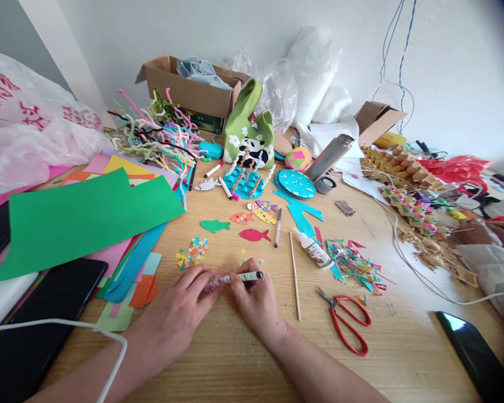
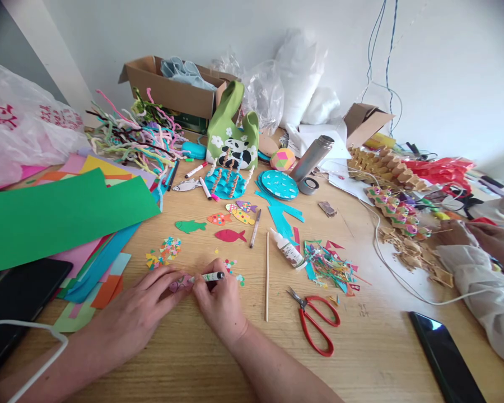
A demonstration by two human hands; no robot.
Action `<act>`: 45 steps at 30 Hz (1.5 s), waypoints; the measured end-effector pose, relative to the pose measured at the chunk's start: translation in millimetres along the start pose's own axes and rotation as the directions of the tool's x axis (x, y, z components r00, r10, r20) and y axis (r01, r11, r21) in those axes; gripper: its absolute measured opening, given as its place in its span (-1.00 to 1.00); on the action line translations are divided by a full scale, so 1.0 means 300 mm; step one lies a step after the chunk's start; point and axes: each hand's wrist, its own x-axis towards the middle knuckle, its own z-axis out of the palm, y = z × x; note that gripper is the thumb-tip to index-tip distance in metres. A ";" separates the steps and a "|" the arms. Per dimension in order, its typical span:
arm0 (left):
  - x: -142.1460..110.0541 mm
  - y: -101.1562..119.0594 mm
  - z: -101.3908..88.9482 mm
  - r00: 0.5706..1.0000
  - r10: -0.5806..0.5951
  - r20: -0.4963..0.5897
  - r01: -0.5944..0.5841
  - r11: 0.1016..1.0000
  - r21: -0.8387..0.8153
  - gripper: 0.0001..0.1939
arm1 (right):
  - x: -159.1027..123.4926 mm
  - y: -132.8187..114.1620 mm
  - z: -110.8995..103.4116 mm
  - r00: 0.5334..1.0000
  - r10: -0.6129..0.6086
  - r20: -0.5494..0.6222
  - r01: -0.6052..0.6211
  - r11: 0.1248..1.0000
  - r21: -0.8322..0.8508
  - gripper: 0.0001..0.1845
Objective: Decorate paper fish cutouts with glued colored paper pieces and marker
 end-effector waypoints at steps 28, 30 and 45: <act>0.002 0.001 0.002 1.000 0.018 -0.019 -0.017 1.000 0.020 -0.42 | -0.001 0.008 -0.001 0.999 -0.032 0.001 0.032 0.999 -0.037 -0.79; 0.003 0.001 -0.002 1.000 0.023 -0.009 -0.023 1.000 0.017 -0.42 | 0.001 0.010 0.000 0.999 -0.030 -0.014 0.029 0.999 -0.043 -0.79; 0.002 0.000 -0.008 0.999 0.020 0.027 -0.020 0.999 0.027 -0.38 | 0.001 0.010 0.001 0.999 -0.047 -0.026 0.046 0.999 -0.028 -0.80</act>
